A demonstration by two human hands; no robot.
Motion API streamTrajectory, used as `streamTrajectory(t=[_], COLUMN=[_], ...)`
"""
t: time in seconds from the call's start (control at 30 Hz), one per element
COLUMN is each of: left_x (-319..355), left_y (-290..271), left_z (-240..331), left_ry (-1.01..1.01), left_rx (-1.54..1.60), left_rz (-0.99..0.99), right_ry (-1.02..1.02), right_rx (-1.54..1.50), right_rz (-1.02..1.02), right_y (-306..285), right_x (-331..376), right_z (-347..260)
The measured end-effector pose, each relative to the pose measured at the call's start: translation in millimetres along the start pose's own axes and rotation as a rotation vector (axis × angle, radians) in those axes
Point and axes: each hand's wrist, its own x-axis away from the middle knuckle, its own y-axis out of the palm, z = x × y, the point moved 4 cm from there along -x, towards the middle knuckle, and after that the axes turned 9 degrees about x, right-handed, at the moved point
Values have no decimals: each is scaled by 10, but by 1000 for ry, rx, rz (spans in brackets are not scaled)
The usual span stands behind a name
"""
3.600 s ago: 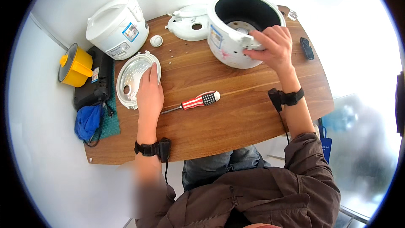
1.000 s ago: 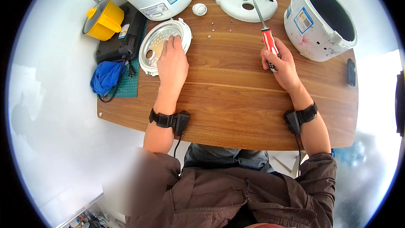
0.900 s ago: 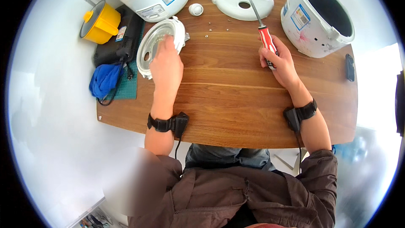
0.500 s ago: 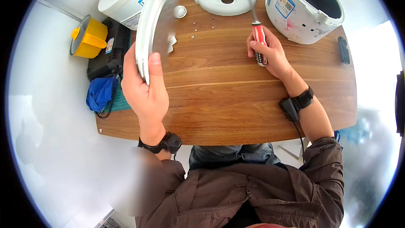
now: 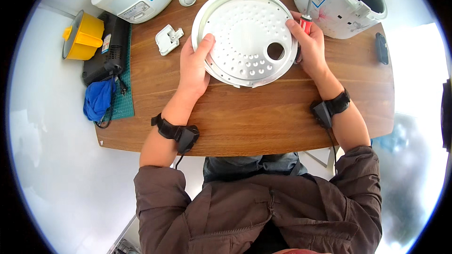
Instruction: The person uses a screwdriver to tighten screws on the internal components of a rice cooker base. They then place the cooker's lid and a perforated metal tray into the main body.
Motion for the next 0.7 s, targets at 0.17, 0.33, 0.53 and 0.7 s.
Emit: streamTrajectory(t=[0.17,0.33,0.53,0.7], left_x=[16,22,63,114], left_y=[30,85,124,140], left_z=[-35,-3,85,108], left_ry=[182,256,152,191], left_rx=[-399,-563,-824,-1182], left_rz=[-78,-144,-193,-121], right_ry=[-11,-5,-36,-126], right_rx=[54,205,656,711], right_rz=[-143,-145,-150,-146], right_y=[-66,-116,-292,-286], right_x=[-78,-90,-148,-134], right_z=[-37,-16,-52,-60])
